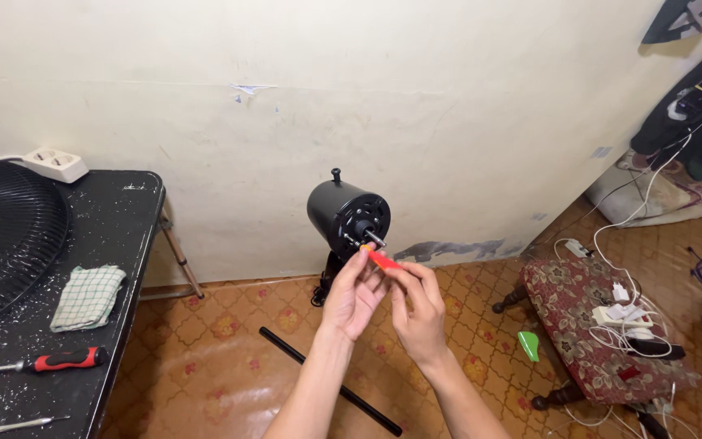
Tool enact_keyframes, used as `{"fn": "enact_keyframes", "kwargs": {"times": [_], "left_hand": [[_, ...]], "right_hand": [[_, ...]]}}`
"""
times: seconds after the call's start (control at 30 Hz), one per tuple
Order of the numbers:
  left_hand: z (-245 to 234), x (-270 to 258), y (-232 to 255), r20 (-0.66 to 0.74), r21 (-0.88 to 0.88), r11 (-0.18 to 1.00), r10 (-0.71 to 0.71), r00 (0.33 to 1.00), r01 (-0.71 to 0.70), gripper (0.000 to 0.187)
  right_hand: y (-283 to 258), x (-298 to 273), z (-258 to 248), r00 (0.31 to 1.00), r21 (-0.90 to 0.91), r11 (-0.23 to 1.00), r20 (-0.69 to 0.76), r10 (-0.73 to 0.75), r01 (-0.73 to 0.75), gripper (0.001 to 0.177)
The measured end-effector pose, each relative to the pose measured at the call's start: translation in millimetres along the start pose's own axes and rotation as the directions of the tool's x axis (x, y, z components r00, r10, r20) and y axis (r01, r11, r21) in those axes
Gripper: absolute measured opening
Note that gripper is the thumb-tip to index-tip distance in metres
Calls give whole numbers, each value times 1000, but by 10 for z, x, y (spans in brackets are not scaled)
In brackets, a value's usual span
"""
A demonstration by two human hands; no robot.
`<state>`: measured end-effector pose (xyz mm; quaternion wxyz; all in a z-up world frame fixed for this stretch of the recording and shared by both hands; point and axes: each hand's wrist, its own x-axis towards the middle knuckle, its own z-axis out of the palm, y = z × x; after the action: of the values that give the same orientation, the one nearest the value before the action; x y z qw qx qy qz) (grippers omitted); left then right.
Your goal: The person uses a screwdriver to remove several screws from the rear of a standing electric fan motor housing. Screws are placed on a nearby table. The fan blades and front grille are already detached and resting on the table. The person continues unscrewing the motor housing throughout the clip.
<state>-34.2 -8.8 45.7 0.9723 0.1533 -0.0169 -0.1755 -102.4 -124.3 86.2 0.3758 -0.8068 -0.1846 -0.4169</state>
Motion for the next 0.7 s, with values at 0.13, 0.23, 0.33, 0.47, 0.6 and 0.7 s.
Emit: {"fn": "enact_keyframes", "kwargs": {"times": [0.13, 0.23, 0.33, 0.47, 0.6, 0.7], "left_hand": [[-73, 51, -109, 52, 35, 999, 5, 999, -6, 25], [-129, 95, -135, 65, 22, 999, 29, 997, -30, 25], [-122, 117, -127, 53, 13, 1000, 19, 998, -20, 29], [-84, 70, -91, 56, -1, 1000, 13, 998, -13, 32], [-102, 37, 22, -49, -98, 994, 34, 998, -39, 48], [-157, 76, 114, -46, -171, 985, 4, 999, -12, 44]], "right_hand": [[-16, 16, -2, 998, -21, 998, 22, -56, 56, 30], [-34, 13, -3, 1000, -11, 1000, -6, -19, 19, 30], [-35, 17, -6, 982, 49, 981, -7, 190, -189, 33], [-9, 45, 49, 949, 83, 946, 28, 313, -314, 23], [-52, 35, 63, 987, 37, 986, -6, 161, -160, 21], [-112, 33, 48, 994, 33, 993, 11, 112, -112, 21]]}}
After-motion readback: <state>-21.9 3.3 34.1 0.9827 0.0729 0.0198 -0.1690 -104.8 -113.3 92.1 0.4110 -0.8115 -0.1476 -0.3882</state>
